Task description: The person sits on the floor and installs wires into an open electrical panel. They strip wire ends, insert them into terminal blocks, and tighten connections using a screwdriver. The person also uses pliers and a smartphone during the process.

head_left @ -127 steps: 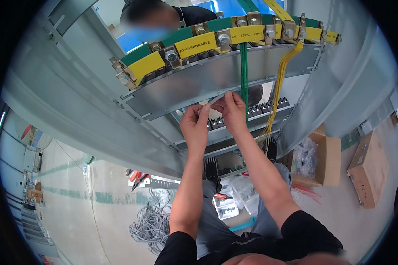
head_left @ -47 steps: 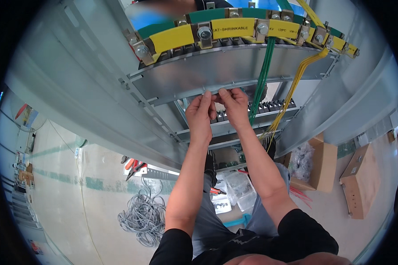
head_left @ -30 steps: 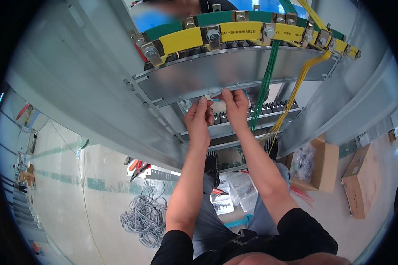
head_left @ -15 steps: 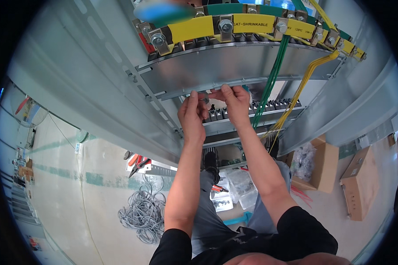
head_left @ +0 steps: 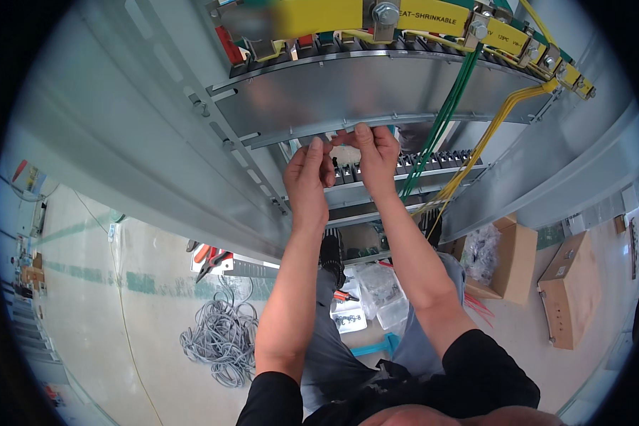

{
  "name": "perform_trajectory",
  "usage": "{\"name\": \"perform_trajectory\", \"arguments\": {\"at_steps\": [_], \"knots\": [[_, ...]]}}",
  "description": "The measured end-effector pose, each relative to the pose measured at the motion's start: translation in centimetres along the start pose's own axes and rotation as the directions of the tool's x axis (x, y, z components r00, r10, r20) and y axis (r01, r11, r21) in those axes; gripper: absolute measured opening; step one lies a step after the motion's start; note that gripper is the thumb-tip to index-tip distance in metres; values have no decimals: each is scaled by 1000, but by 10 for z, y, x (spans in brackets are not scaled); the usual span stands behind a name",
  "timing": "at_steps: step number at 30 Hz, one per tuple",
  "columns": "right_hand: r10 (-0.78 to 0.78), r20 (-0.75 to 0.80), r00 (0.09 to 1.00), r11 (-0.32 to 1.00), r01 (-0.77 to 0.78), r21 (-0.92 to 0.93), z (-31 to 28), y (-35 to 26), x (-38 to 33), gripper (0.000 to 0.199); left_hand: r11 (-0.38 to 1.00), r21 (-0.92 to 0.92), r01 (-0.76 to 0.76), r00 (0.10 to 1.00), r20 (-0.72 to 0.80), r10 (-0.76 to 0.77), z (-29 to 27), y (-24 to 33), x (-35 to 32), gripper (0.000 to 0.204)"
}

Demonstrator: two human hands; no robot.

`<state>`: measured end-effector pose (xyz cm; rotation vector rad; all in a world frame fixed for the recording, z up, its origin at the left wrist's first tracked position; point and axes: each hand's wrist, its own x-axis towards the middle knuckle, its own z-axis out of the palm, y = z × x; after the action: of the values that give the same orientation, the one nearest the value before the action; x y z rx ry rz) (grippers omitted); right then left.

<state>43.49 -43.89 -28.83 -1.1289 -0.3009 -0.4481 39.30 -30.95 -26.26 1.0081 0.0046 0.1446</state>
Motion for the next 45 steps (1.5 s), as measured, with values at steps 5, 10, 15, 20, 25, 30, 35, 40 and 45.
{"name": "perform_trajectory", "arguments": {"at_steps": [5, 10, 15, 20, 25, 30, 35, 40, 45], "knots": [[108, 104, 989, 992, -114, 50, -8, -7, 8, 28, 1000, -10, -9, 1000, 8, 10, -6, 7, 4, 31], [6, 84, 996, 1000, -6, 7, -3, -6, 5, 27, 1000, -1, -12, 1000, 6, 12, -3, 4, 0, 31], [-38, -33, 999, 999, 38, -1, 12, 3, -1, 23, 999, 24, 22, 1000, -1, -22, -2, 0, 0, 30], [-70, -13, 997, 996, 69, -48, 9, 5, 0, 21, 1000, 29, -2, 1000, 23, 1, -3, 1, -2, 30], [-103, -29, 994, 993, 101, -66, 10, 11, 4, 24, 999, 24, 23, 1000, 11, -23, -6, 3, 0, 29], [-227, -64, 972, 962, 214, -172, 16, 24, -2, 24, 999, 35, 4, 999, 52, -6, -8, -12, -3, 29], [43, 19, 999, 960, -36, -278, 9, -2, 3, 27, 990, 139, -16, 999, 31, 12, -4, -22, -2, 27], [250, 164, 954, 870, -147, -471, -72, -101, -53, 23, 984, 172, -51, 993, 110, 32, 6, -33, -37, 27], [3, -126, 992, 568, -105, -816, -190, -243, -265, 23, 902, 400, -162, 944, 330, 23, 18, -55, -120, 26]]}}
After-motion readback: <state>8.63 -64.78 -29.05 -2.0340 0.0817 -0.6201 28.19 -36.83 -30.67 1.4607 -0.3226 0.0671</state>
